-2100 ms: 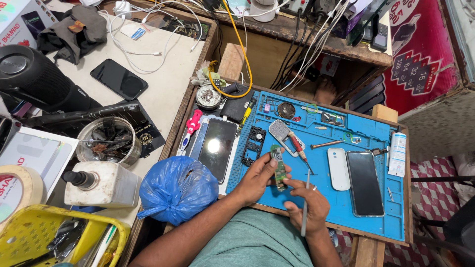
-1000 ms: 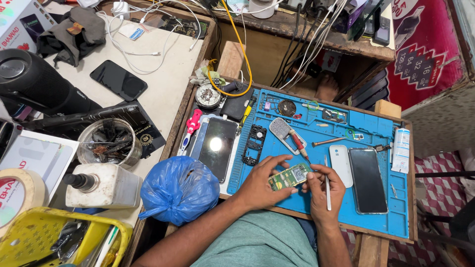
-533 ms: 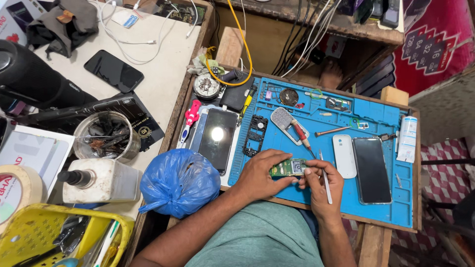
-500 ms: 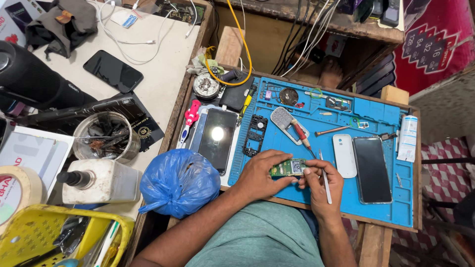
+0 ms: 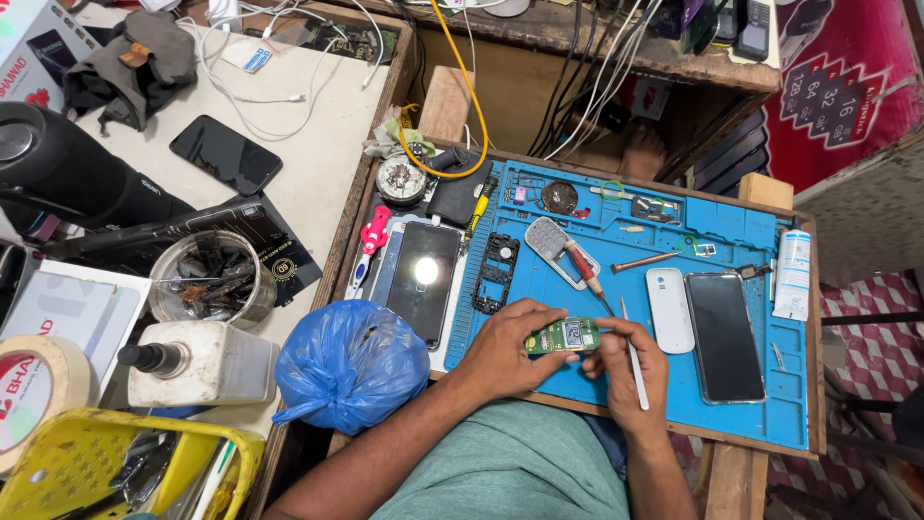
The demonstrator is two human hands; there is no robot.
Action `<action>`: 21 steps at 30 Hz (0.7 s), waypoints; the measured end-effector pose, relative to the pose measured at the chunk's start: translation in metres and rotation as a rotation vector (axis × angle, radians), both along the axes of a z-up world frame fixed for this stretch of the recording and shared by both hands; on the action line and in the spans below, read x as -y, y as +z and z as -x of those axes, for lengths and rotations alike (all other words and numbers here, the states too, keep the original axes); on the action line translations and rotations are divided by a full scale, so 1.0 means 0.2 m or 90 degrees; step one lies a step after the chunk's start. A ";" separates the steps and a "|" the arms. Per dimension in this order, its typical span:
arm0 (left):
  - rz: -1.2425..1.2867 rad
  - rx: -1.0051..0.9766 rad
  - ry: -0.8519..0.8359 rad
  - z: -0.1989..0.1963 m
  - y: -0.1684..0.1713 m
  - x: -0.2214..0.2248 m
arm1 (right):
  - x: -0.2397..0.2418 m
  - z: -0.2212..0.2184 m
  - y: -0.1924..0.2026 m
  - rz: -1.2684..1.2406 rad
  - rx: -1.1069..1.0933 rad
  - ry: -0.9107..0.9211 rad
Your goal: The person holds a small green circuit board and uses a metal tool to scrape or clean its surface. The person repeatedly turns the board over and continues scraping different areas.
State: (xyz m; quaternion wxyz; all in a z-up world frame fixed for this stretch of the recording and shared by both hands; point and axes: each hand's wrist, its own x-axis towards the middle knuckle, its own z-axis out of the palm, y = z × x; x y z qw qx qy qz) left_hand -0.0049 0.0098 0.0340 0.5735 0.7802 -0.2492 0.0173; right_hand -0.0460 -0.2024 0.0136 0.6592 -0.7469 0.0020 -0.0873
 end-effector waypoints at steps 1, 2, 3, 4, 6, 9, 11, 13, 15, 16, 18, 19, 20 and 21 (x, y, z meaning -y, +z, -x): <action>-0.008 -0.002 0.004 0.00 0.00 0.00 | 0.01 0.01 0.01 0.029 0.000 -0.009; -0.017 -0.003 0.009 0.00 0.00 0.00 | 0.02 0.02 0.01 0.058 0.000 -0.017; -0.025 -0.006 0.012 0.00 0.00 0.00 | 0.03 0.03 0.01 0.048 0.013 -0.022; -0.029 0.000 0.014 0.00 0.00 0.00 | 0.04 0.03 0.01 0.038 0.025 -0.027; -0.038 0.010 0.017 0.00 0.00 0.01 | 0.05 0.04 -0.01 0.019 0.050 -0.028; -0.041 -0.001 0.026 0.00 0.00 0.01 | 0.08 0.05 -0.03 -0.004 0.059 -0.030; -0.038 -0.013 0.018 0.00 0.01 0.00 | 0.12 0.05 -0.03 -0.010 0.031 -0.051; -0.035 -0.030 0.014 0.00 0.01 0.01 | 0.15 0.05 -0.04 -0.058 0.037 -0.061; -0.033 -0.051 0.014 0.00 0.00 0.00 | 0.16 0.05 -0.05 -0.085 0.045 -0.072; -0.032 -0.045 0.018 0.00 0.01 0.00 | 0.16 0.05 -0.05 -0.087 0.050 -0.078; -0.029 -0.031 0.024 0.00 0.02 0.00 | 0.15 0.04 -0.05 -0.086 0.052 -0.097; -0.027 -0.028 0.025 0.00 0.02 0.00 | 0.14 0.04 -0.04 -0.082 0.047 -0.111; -0.025 -0.025 0.027 -0.01 0.03 0.00 | 0.12 0.03 -0.03 -0.078 0.042 -0.124; -0.023 -0.025 0.027 0.00 0.04 0.00 | 0.11 0.03 -0.02 -0.069 0.044 -0.121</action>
